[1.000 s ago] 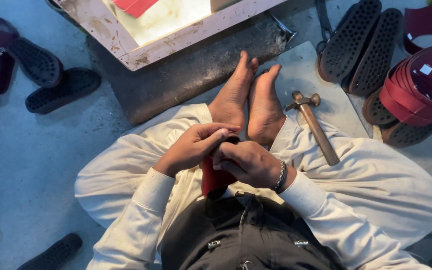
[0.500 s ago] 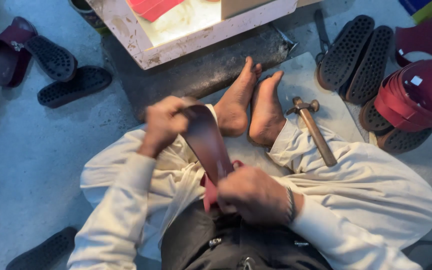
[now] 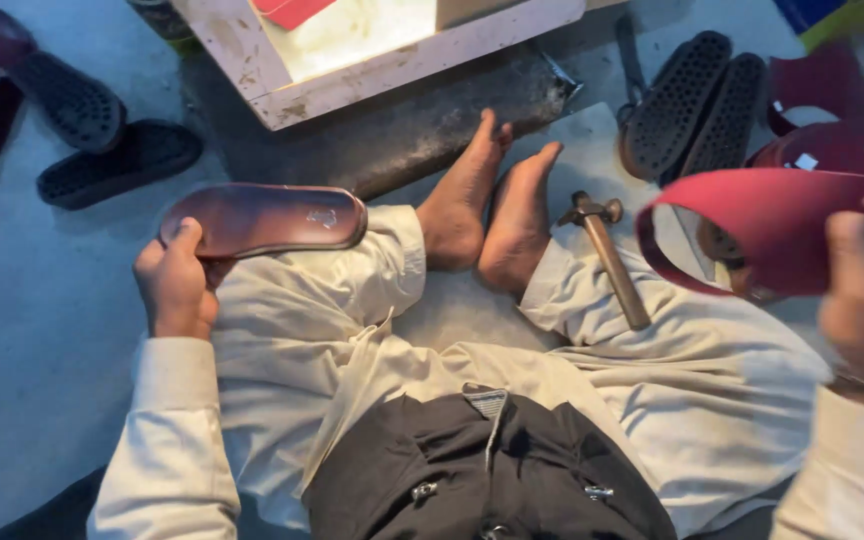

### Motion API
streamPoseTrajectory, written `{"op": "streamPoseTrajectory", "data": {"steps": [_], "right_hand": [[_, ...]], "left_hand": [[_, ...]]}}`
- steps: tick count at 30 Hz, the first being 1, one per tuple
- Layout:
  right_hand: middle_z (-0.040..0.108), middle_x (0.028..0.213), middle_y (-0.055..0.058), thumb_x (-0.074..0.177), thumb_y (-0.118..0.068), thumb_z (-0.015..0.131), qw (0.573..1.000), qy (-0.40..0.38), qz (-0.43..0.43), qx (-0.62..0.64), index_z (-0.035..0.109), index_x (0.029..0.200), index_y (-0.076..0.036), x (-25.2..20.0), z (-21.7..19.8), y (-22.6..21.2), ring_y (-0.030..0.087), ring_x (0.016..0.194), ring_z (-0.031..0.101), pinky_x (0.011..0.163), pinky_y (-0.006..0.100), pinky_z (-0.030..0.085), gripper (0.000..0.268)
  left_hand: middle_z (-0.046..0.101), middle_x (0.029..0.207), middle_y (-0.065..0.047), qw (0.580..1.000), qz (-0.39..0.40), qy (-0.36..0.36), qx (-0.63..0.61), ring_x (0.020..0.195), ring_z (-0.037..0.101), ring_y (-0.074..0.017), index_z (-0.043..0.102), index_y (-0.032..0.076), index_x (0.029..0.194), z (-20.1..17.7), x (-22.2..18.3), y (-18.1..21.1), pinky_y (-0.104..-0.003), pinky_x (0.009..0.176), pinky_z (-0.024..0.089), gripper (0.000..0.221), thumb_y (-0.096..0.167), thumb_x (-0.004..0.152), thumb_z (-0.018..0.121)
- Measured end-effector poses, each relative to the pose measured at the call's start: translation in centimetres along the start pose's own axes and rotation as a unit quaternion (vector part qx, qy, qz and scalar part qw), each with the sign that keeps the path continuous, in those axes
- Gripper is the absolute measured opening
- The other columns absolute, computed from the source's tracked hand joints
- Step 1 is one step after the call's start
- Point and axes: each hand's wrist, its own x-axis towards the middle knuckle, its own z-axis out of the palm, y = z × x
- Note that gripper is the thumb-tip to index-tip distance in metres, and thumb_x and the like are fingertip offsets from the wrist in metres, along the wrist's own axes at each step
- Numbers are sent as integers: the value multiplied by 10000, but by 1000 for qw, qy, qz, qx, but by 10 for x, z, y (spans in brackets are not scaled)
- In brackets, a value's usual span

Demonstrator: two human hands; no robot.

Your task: Assembling a red sandal by stretching the upper material and hammering it onto the sole while sitting on the floor.

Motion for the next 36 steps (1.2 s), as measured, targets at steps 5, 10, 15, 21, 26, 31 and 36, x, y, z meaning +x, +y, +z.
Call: {"op": "streamPoseTrajectory", "data": {"steps": [5, 10, 15, 21, 26, 31, 36], "right_hand": [[663, 1138, 199, 1002, 100, 707, 884, 70, -311, -343, 541, 1400, 84, -46, 187, -150, 293, 871, 657, 838, 400, 540, 432], [737, 1019, 198, 943, 109, 634, 799, 25, -377, -468, 674, 1242, 22, -24, 192, -89, 399, 955, 697, 864, 499, 534, 314], [595, 1409, 238, 747, -285, 789, 768, -135, -17, -625, 423, 1562, -77, -31, 232, -78, 466, 1241, 583, 963, 588, 497, 917], [541, 1421, 272, 604, -509, 939, 860, -225, -350, -297, 608, 1404, -116, -71, 358, -153, 529, 1324, 496, 1104, 590, 385, 951], [700, 1209, 146, 823, -178, 817, 889, -232, -306, -249, 649, 1286, -62, -62, 370, -197, 296, 1153, 677, 976, 392, 535, 506], [696, 1196, 182, 792, -214, 829, 898, -73, -308, -307, 689, 1257, -52, -40, 364, -203, 275, 1122, 683, 974, 351, 535, 511], [677, 1200, 168, 824, -316, 826, 868, -129, -363, -312, 653, 1298, -71, -13, 399, -217, 321, 1150, 660, 1098, 440, 477, 561]], "left_hand": [[656, 885, -7, 998, -19, -53, 40, 757, 692, -171, 633, 210, 1032, 31, -39, -41, -402, 525, 630, 165, 274, 891, 688], [619, 886, -3, 997, 6, -55, 56, 823, 598, -133, 648, 105, 978, 29, -33, -60, -364, 646, 591, 146, 233, 916, 676], [626, 967, -41, 996, -42, -70, 41, 896, 623, -177, 656, 117, 1020, 38, -25, -68, -428, 603, 645, 144, 226, 927, 643], [595, 895, -137, 984, -80, -157, 5, 729, 707, -327, 647, 77, 1097, 73, -42, -64, -566, 605, 654, 219, 206, 927, 697], [641, 880, -165, 961, -88, -261, -11, 779, 690, -252, 525, 89, 1063, 117, -51, -33, -464, 682, 664, 239, 311, 999, 585], [740, 1174, -92, 947, 33, -280, 155, 1006, 744, -167, 499, 116, 1393, 170, -64, 23, -312, 829, 603, 684, 438, 817, 684], [637, 1280, -86, 926, -145, -346, 35, 1053, 719, -213, 447, 128, 1395, 178, -81, 29, -374, 728, 615, 743, 454, 768, 677]]}}
